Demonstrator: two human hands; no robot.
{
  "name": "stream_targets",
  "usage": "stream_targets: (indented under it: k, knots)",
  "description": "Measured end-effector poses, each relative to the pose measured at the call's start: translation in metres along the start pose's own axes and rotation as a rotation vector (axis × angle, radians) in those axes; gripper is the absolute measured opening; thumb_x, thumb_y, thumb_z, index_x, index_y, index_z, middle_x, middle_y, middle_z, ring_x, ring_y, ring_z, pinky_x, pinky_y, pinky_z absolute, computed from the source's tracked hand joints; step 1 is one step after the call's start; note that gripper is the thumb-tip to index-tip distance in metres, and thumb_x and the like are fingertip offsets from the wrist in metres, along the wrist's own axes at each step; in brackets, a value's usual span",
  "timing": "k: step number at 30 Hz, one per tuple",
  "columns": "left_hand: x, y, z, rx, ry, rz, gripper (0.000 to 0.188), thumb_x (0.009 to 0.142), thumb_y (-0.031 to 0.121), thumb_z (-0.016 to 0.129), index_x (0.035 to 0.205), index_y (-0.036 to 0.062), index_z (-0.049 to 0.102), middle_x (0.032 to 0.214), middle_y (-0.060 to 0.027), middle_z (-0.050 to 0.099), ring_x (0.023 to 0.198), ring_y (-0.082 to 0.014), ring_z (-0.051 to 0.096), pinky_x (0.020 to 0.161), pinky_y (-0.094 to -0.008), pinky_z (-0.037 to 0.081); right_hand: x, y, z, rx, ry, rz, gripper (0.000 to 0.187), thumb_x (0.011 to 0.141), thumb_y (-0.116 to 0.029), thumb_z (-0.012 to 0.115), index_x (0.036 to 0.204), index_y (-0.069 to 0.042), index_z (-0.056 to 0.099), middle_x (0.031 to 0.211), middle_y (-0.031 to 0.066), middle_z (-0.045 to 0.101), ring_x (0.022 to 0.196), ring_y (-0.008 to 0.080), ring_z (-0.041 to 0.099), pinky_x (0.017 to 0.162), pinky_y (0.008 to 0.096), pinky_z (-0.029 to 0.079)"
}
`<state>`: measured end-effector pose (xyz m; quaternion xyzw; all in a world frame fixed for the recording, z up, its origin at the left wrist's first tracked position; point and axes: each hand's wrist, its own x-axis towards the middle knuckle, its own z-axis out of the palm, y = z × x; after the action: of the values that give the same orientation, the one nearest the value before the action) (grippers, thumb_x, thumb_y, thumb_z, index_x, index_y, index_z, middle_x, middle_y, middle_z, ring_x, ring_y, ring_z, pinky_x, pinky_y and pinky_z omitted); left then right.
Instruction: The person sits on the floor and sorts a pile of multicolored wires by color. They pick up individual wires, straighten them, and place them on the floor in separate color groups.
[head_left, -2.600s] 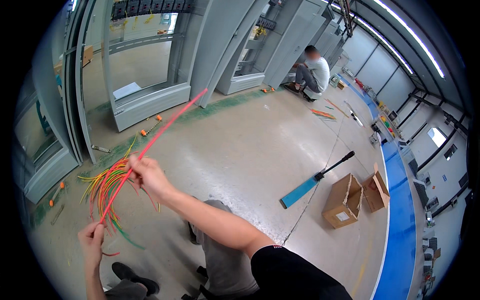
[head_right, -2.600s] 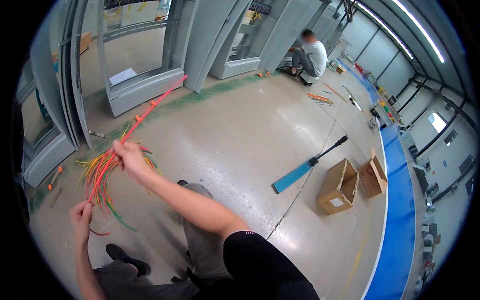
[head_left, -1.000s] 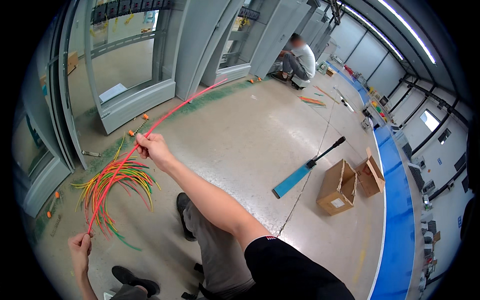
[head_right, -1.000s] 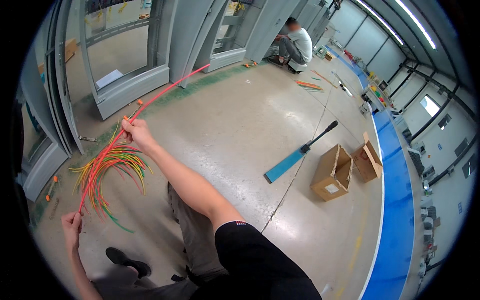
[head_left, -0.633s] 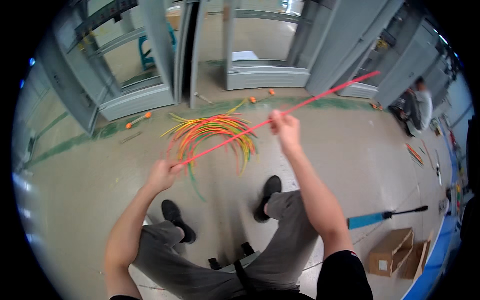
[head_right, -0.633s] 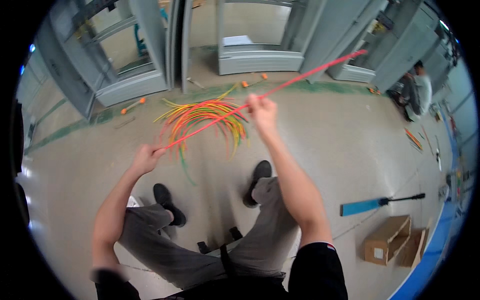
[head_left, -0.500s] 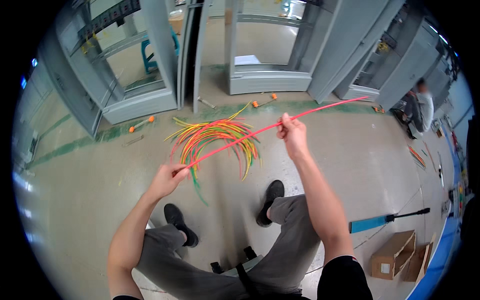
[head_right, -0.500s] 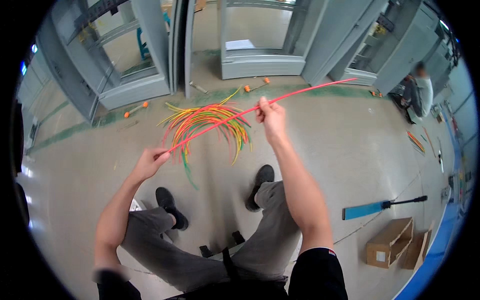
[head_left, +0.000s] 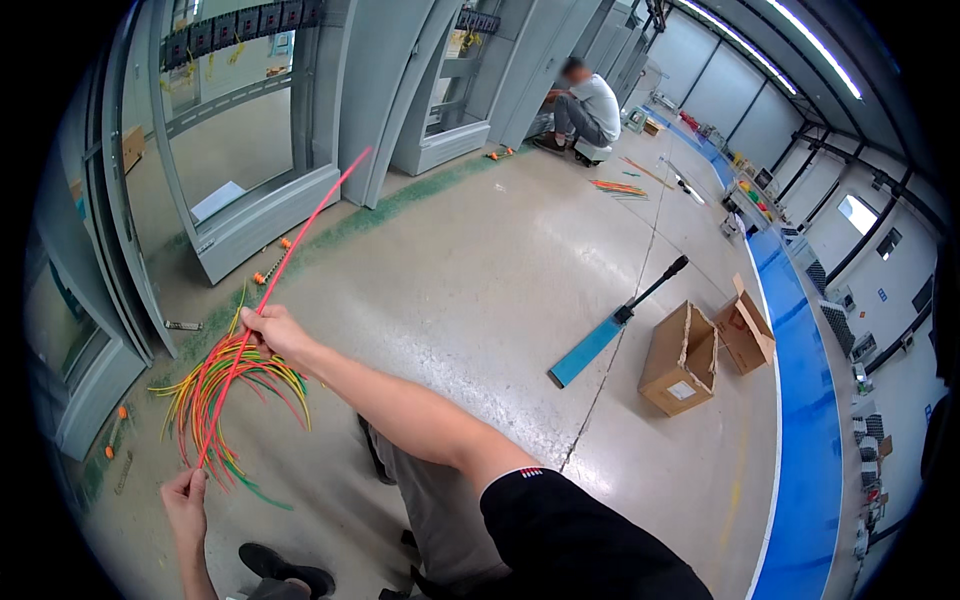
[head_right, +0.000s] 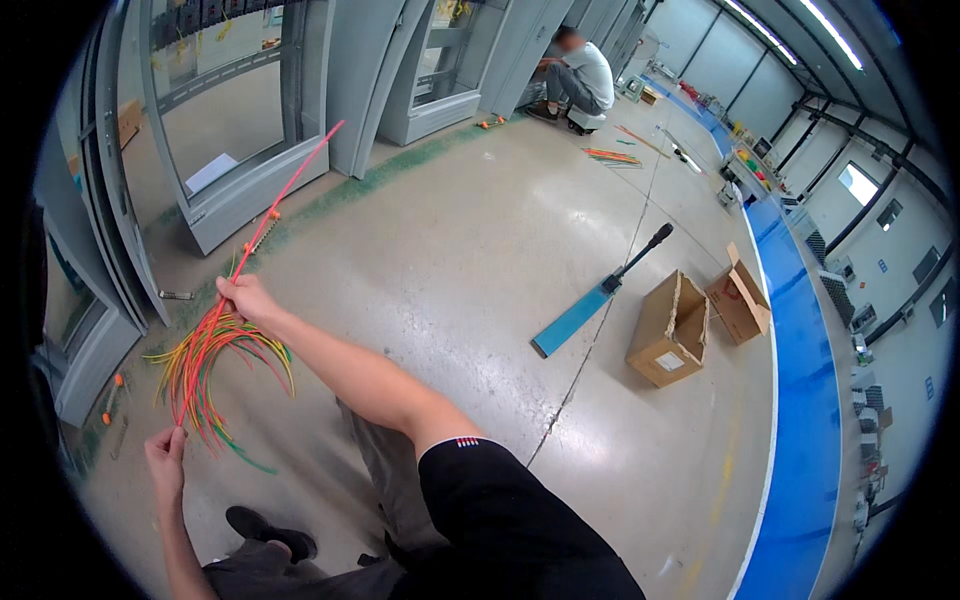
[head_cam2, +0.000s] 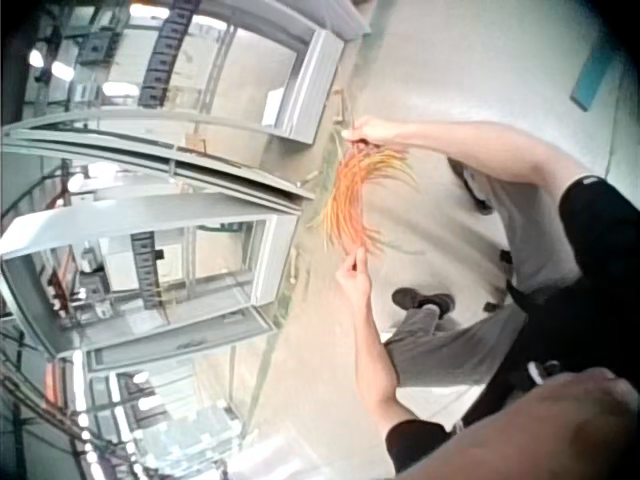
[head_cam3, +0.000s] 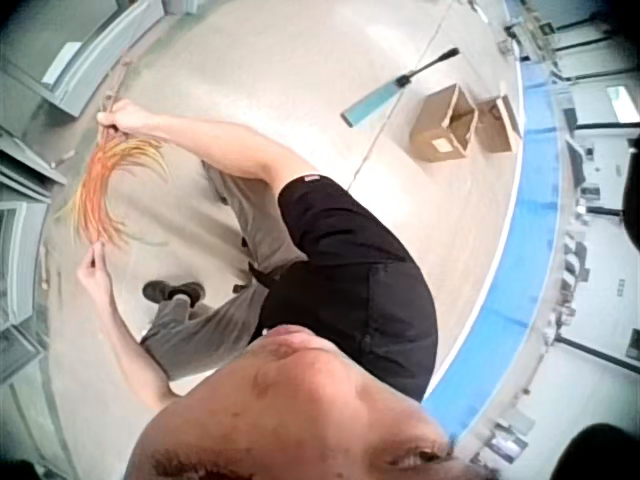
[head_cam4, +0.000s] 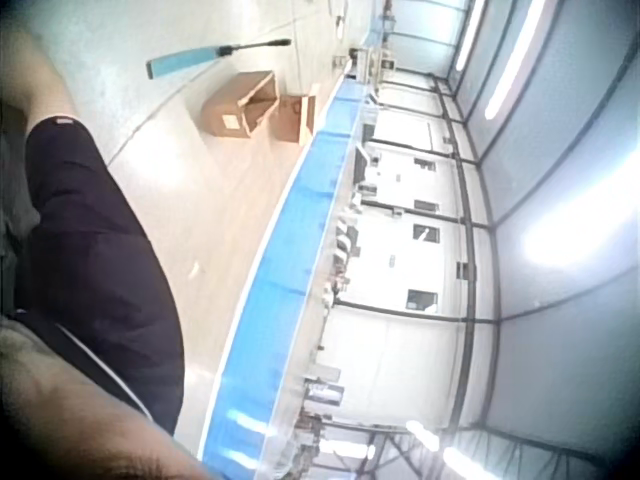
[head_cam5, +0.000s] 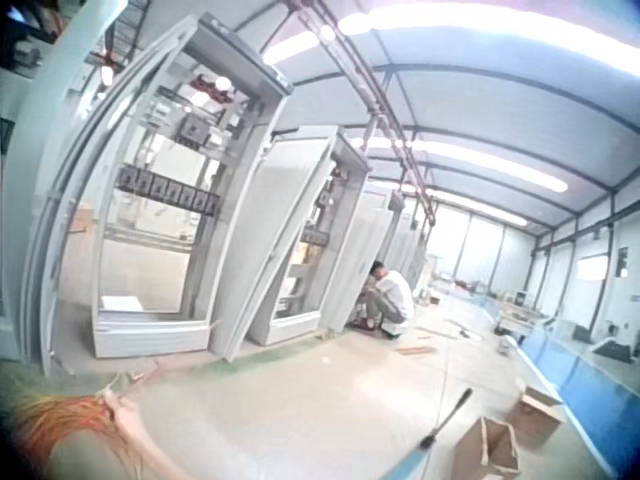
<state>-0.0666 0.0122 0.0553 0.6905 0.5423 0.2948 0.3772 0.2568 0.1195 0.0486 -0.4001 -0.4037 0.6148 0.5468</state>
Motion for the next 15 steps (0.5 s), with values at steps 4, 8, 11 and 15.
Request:
stream_targets:
  k: [4,8,11,15]
  knots:
    - [0.004,0.000,0.004,-0.035,0.066,0.189,0.026,0.088,0.016,0.060,0.074,-0.0064,0.059,0.060,0.0050,0.041,0.058,-0.0057,0.035,0.051,-0.0252,0.028,0.006,-0.006,0.000,0.100,0.031,-0.014,0.036,0.097,-0.031,0.048,0.073,-0.004,0.055,0.056,0.0003,0.046,0.046,0.0101,0.040,0.043,0.0270,0.030]
    - [0.012,-0.024,0.008,-0.049,0.076,0.051,0.023,0.090,0.017,0.057,0.081,-0.0039,0.062,0.057,0.0052,0.040,0.051,-0.0038,0.036,0.045,-0.0227,0.026,0.010,0.000,0.003,-0.140,0.187,-0.136,0.040,0.095,-0.030,0.050,0.066,-0.004,0.057,0.054,0.0001,0.048,0.048,0.0116,0.044,0.047,0.0294,0.035]
    - [0.004,-0.022,-0.010,-0.175,-0.081,-0.105,0.021,0.091,0.017,0.055,0.087,-0.0016,0.063,0.055,0.0061,0.040,0.045,-0.0026,0.034,0.041,-0.0215,0.023,0.017,-0.007,-0.026,-0.173,0.255,-0.187,0.040,0.096,-0.030,0.049,0.066,-0.005,0.055,0.054,-0.0008,0.046,0.047,0.0094,0.041,0.044,0.0271,0.032]
    - [-0.003,-0.025,-0.020,-0.261,-0.077,-0.121,0.020,0.092,0.017,0.054,0.085,0.0005,0.064,0.054,0.0066,0.040,0.042,-0.0024,0.032,0.039,-0.0216,0.021,0.015,-0.014,-0.032,-0.023,0.202,-0.190,0.039,0.096,-0.030,0.048,0.066,-0.006,0.054,0.054,-0.0018,0.044,0.046,0.0078,0.038,0.042,0.0254,0.030]
